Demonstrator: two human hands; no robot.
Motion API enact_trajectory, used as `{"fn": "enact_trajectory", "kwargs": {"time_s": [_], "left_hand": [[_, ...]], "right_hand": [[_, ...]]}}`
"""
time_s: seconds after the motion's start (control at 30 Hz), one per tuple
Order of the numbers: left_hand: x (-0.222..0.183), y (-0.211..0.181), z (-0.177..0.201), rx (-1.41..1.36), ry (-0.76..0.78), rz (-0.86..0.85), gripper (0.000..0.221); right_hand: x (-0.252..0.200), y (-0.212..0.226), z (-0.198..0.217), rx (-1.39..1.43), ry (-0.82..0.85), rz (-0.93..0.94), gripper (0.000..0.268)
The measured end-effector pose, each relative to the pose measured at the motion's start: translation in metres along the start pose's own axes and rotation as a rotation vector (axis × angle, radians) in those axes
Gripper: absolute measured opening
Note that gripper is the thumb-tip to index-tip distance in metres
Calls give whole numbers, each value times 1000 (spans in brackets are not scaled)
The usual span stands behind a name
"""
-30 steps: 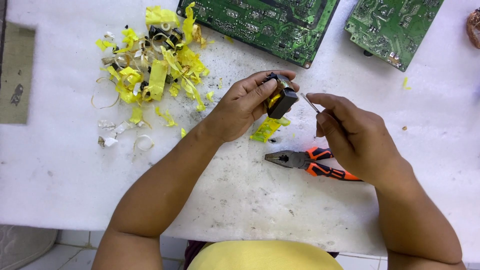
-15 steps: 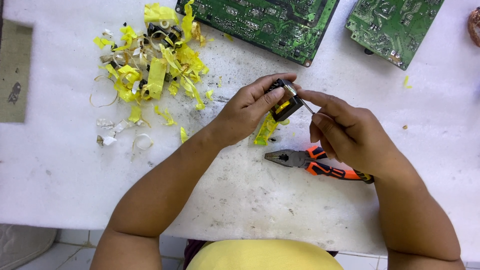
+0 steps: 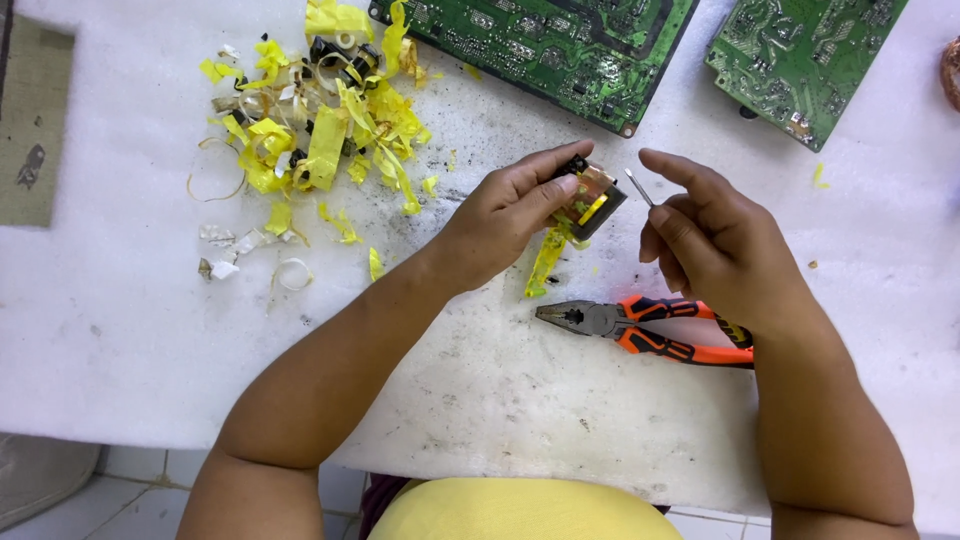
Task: Disassembling an electronic transformer component by removing insulation tape and prying the core using a screwdriver and pliers.
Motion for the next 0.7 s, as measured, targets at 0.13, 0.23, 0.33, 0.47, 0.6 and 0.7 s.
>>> {"fn": "enact_trajectory", "kwargs": {"time_s": [0.13, 0.23, 0.33, 0.47, 0.6, 0.7], "left_hand": [[-1, -3, 1, 33, -21, -37, 56], [-2, -5, 3, 28, -87, -13, 48], [-3, -9, 4, 52, -128, -15, 43], [-5, -9, 4, 68, -166, 4, 40], [-9, -13, 3, 131, -195, -5, 40], [-8, -14, 5, 86, -196, -14, 39]], "right_hand": [[-6, 4, -2, -68, 54, 91, 55], [-9, 10, -8, -162, 162, 108, 58], [-11, 6, -12, -340, 230, 20, 67], [-15, 2, -10, -528, 238, 95, 69], [-21, -6, -7, -659, 309, 153, 72], [-18, -3, -10, -609, 265, 119, 67]]}}
Point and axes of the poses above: each hand's wrist, its own x-axis towards the middle knuckle, its own z-axis out of the back of the hand, y = z × x, the point moved 7 cm from there along x, towards the middle knuckle, and after that the axes turned 9 degrees about z, right-handed, at the moved point
